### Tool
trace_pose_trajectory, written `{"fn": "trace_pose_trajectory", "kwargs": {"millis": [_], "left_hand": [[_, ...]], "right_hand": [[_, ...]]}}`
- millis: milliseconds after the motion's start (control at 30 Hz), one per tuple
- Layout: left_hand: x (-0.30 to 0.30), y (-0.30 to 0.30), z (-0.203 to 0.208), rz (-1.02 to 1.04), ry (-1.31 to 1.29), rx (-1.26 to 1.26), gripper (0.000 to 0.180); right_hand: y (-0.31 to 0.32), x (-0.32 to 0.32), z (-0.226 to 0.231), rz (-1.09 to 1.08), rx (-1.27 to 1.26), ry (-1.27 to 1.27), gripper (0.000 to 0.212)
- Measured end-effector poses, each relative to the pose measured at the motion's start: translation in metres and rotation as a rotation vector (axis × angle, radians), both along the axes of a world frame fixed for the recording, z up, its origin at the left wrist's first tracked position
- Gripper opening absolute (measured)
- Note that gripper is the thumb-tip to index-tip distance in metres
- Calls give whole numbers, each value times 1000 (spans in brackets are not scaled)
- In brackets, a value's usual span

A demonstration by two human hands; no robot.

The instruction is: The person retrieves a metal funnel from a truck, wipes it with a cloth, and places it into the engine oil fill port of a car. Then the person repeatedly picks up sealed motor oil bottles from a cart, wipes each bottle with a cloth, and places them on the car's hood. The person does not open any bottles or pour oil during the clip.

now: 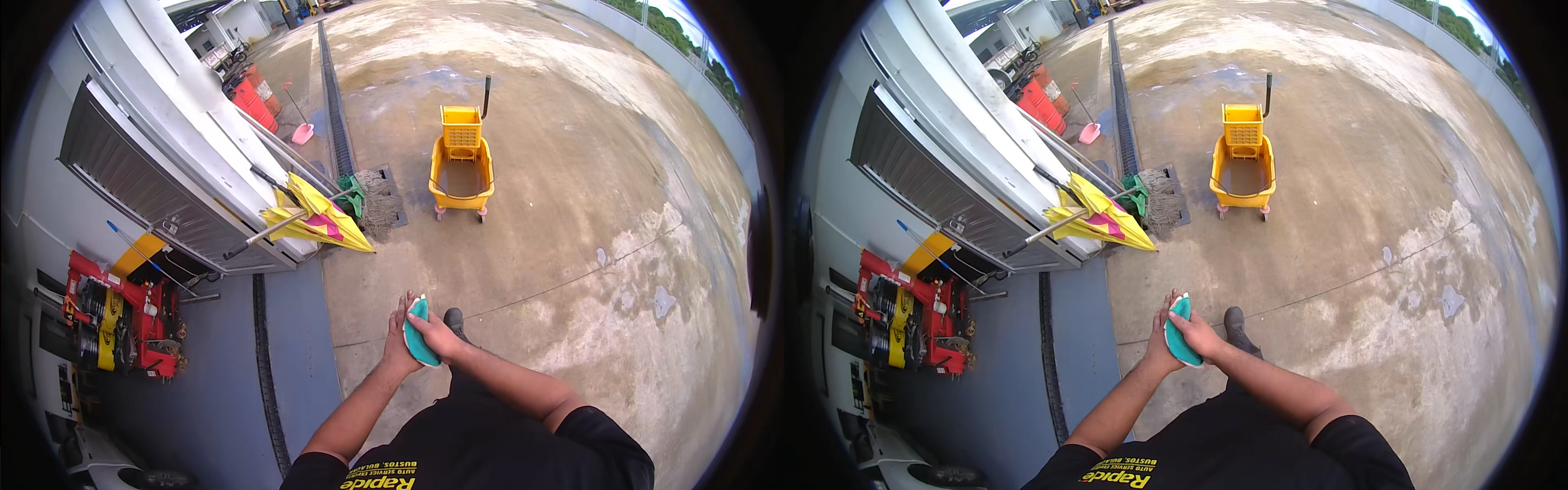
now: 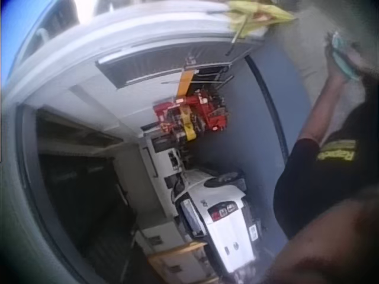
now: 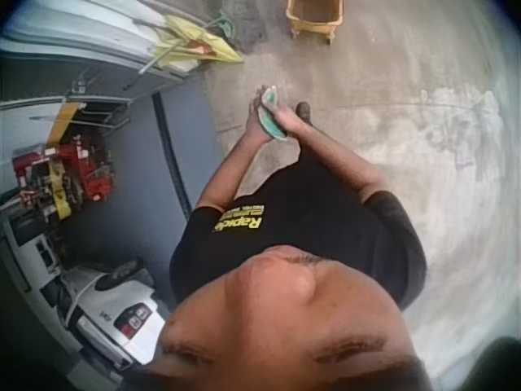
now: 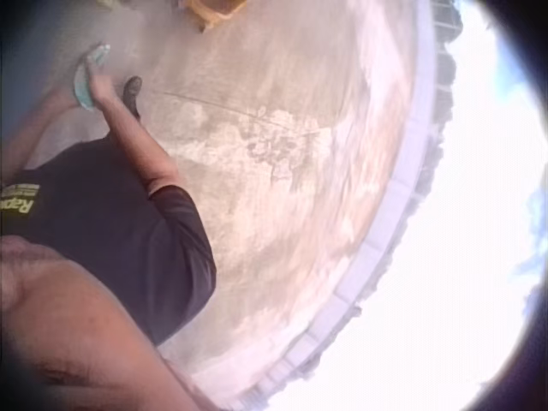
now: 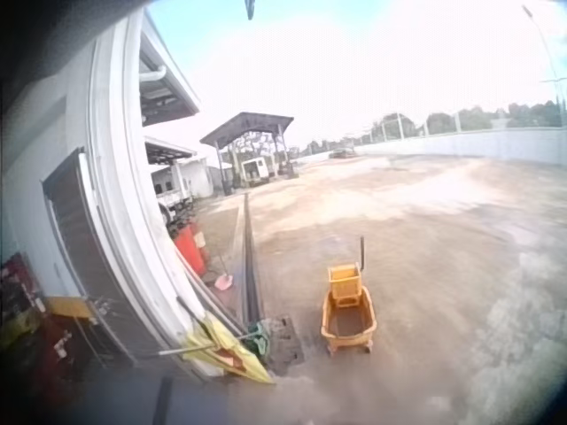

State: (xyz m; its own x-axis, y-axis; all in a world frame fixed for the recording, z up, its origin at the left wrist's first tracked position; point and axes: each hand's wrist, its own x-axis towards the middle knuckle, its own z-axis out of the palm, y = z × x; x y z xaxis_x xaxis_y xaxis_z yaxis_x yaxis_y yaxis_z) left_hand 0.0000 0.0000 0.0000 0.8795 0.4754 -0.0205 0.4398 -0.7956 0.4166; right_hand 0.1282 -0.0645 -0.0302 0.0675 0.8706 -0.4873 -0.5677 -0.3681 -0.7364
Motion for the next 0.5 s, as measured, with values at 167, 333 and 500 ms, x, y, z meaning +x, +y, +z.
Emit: {"fn": "trace_pose_trajectory", "kwargs": {"millis": [167,333,500], "left_hand": [[174,279,29,68,-168,-110,123],[232,464,80,128,-69,-122,106],[278,690,61,349,-186,-88,61]], "right_hand": [[295,174,36,7,94,-724,59],[489,270,73,201,360,-675,52],[753,526,99,-76,452,-428,28]]}}
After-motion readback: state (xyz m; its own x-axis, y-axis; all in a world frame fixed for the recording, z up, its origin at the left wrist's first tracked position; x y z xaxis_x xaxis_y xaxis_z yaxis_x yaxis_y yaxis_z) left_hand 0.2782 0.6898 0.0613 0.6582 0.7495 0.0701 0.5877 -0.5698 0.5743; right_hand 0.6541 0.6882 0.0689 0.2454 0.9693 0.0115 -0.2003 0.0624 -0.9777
